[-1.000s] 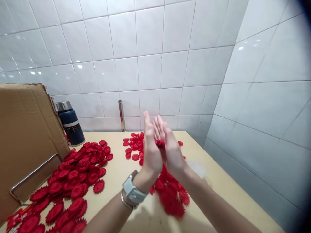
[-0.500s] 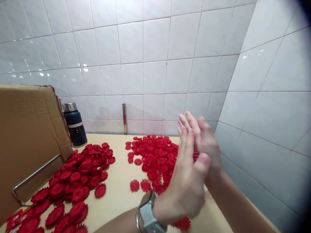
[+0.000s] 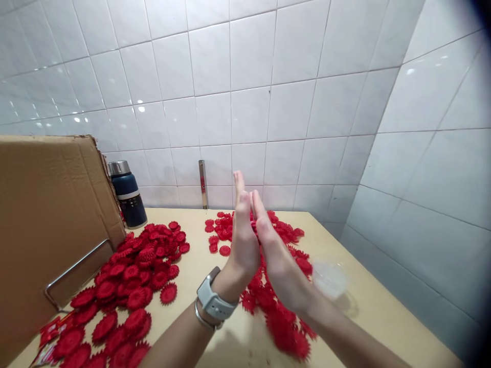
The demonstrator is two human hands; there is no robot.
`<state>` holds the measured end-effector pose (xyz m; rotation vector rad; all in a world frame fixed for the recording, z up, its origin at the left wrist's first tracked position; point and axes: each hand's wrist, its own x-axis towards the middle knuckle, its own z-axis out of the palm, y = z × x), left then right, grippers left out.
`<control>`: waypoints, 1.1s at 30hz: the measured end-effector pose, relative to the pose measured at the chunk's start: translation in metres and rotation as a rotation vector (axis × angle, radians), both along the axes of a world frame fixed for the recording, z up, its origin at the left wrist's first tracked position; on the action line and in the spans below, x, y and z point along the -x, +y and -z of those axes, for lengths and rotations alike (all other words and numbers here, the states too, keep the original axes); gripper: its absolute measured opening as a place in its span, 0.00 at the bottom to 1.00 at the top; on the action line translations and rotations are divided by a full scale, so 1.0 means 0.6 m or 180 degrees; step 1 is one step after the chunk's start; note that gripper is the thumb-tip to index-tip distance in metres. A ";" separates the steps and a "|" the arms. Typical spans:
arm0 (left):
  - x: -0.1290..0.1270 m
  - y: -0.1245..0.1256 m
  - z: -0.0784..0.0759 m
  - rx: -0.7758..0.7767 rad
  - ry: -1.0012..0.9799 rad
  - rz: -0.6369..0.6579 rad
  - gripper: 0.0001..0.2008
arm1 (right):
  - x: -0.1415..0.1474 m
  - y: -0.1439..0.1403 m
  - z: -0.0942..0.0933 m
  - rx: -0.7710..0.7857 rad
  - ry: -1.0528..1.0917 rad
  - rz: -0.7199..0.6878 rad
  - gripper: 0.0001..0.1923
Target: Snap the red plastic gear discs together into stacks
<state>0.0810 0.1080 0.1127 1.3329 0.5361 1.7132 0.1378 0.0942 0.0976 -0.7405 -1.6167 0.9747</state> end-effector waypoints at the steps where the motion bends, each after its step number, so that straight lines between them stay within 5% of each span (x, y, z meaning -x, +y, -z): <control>1: -0.005 -0.006 0.003 -0.0053 0.0066 0.0035 0.24 | -0.007 0.004 -0.004 -0.0081 0.0012 0.0118 0.33; 5: -0.037 -0.040 0.028 -0.0205 0.0855 0.0805 0.28 | -0.062 0.031 -0.023 -0.0433 0.0356 0.0939 0.28; 8: -0.048 -0.058 0.037 -0.0060 0.1033 0.1190 0.32 | -0.087 0.037 -0.031 -0.0464 0.0303 0.1079 0.29; 15: -0.032 -0.047 0.016 0.0179 0.0491 0.0911 0.26 | -0.039 0.012 -0.015 -0.0484 0.0283 0.0749 0.27; 22: -0.047 -0.021 0.035 0.0453 -0.0052 0.0557 0.23 | -0.030 0.023 -0.001 -0.0381 0.0342 0.0550 0.29; 33: -0.032 -0.007 0.015 0.0796 -0.0546 0.0683 0.26 | -0.017 0.014 -0.010 -0.0210 0.0157 0.0177 0.32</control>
